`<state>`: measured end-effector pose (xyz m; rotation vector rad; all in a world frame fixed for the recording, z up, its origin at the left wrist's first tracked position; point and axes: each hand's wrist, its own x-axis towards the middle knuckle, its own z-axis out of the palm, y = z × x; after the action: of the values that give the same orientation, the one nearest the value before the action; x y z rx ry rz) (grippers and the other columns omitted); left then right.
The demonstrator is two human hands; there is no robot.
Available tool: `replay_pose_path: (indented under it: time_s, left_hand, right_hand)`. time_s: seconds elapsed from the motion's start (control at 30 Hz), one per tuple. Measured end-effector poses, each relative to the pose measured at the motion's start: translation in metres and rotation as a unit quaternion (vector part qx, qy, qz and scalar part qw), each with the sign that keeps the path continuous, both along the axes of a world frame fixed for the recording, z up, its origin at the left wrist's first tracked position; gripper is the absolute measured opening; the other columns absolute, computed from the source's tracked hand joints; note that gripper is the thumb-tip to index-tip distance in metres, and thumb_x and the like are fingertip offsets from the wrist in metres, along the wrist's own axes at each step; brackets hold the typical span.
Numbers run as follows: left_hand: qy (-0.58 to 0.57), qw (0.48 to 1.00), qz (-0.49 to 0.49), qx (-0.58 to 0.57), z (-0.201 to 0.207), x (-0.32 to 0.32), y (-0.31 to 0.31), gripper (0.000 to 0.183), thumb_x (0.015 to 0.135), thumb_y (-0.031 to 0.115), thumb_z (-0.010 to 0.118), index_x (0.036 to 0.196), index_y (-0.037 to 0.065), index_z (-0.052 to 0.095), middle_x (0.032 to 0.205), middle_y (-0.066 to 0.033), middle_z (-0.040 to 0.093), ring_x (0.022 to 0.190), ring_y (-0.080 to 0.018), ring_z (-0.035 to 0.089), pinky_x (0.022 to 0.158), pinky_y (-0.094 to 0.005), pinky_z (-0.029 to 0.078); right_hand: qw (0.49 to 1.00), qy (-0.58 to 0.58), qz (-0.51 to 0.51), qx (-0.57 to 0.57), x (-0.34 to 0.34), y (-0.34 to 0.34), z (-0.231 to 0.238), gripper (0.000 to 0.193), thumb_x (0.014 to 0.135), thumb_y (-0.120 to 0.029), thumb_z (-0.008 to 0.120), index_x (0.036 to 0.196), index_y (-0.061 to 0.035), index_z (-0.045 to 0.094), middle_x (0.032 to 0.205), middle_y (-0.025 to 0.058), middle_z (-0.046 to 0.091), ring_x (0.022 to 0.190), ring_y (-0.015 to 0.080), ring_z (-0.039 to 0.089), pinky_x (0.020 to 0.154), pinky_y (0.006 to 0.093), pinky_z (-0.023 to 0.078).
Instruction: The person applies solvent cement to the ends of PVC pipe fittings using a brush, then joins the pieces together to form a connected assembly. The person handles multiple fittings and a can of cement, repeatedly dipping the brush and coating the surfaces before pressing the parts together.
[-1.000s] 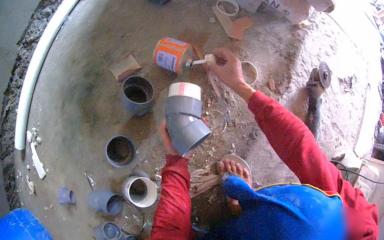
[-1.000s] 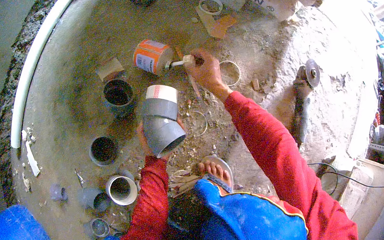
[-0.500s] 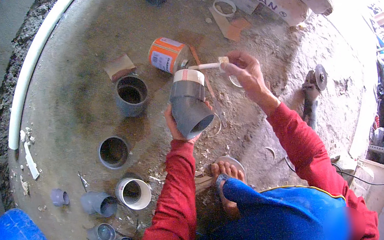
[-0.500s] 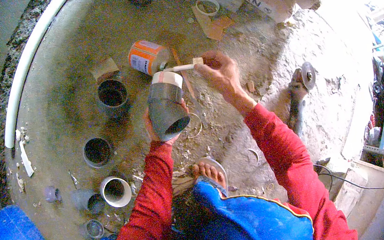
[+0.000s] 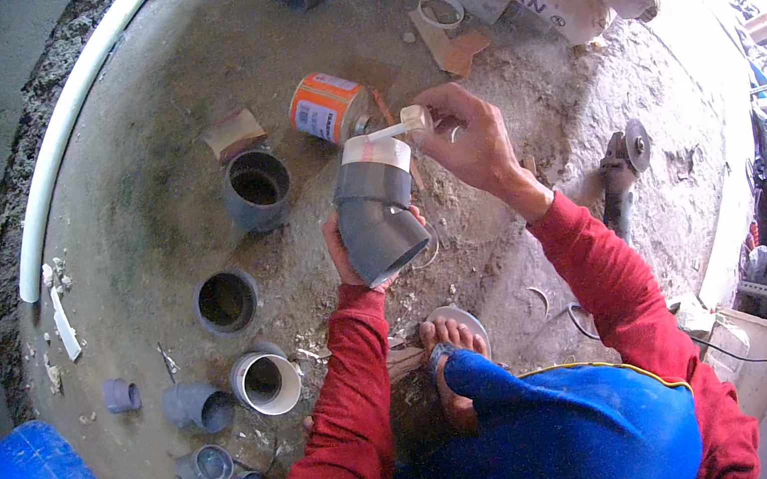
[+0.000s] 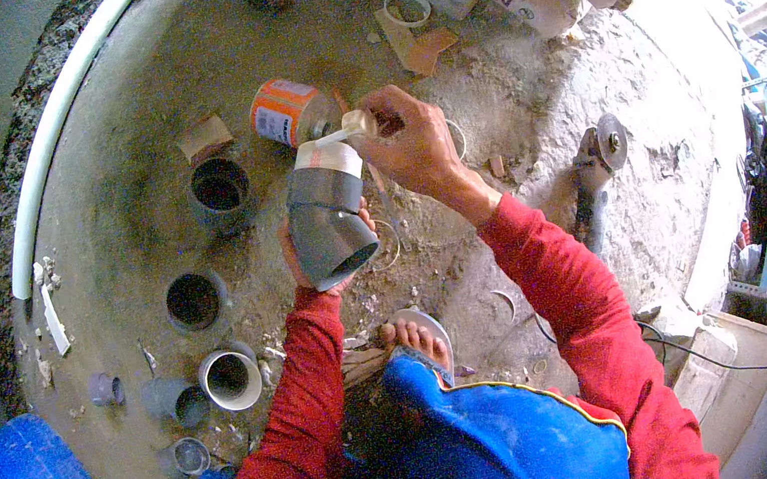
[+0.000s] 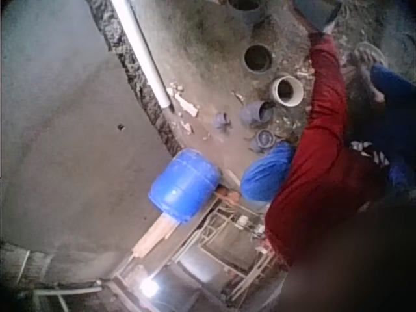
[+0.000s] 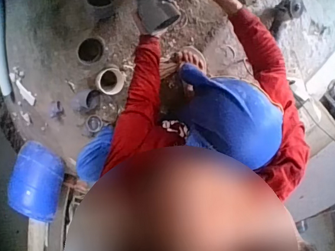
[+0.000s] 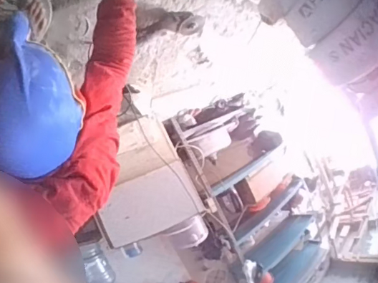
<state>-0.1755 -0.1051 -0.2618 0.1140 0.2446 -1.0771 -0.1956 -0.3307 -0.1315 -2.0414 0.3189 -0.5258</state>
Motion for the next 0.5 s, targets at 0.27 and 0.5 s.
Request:
replay_pose_path:
  time_s: [0.27,0.5]
  left_hand:
    - [0.061,0.995,0.051,-0.067,0.011,-0.004,0.006,0.109,0.078,0.077,0.058,0.152,-0.001,0.039,0.136,-0.0291,0.055,0.114,-0.0434,0.061,0.099,-0.0577,0.050]
    - [0.075,0.986,0.070,-0.129,0.001,-0.014,-0.006,0.117,0.072,0.080,0.064,0.155,0.002,0.036,0.141,-0.0284,0.054,0.118,-0.0431,0.059,0.098,-0.0604,0.048]
  right_hand:
    - [1.000,0.004,-0.019,-0.002,-0.028,-0.007,-0.002,0.035,0.082,-0.019,0.082,0.110,-0.0041,0.068,0.089,0.0089,0.074,0.079,0.0159,0.071,0.075,0.0325,0.058]
    - [0.992,-0.058,-0.041,0.102,-0.025,0.008,-0.012,0.028,0.084,-0.014,0.081,0.108,-0.0029,0.070,0.092,0.0059,0.073,0.082,0.0121,0.069,0.077,0.0297,0.058]
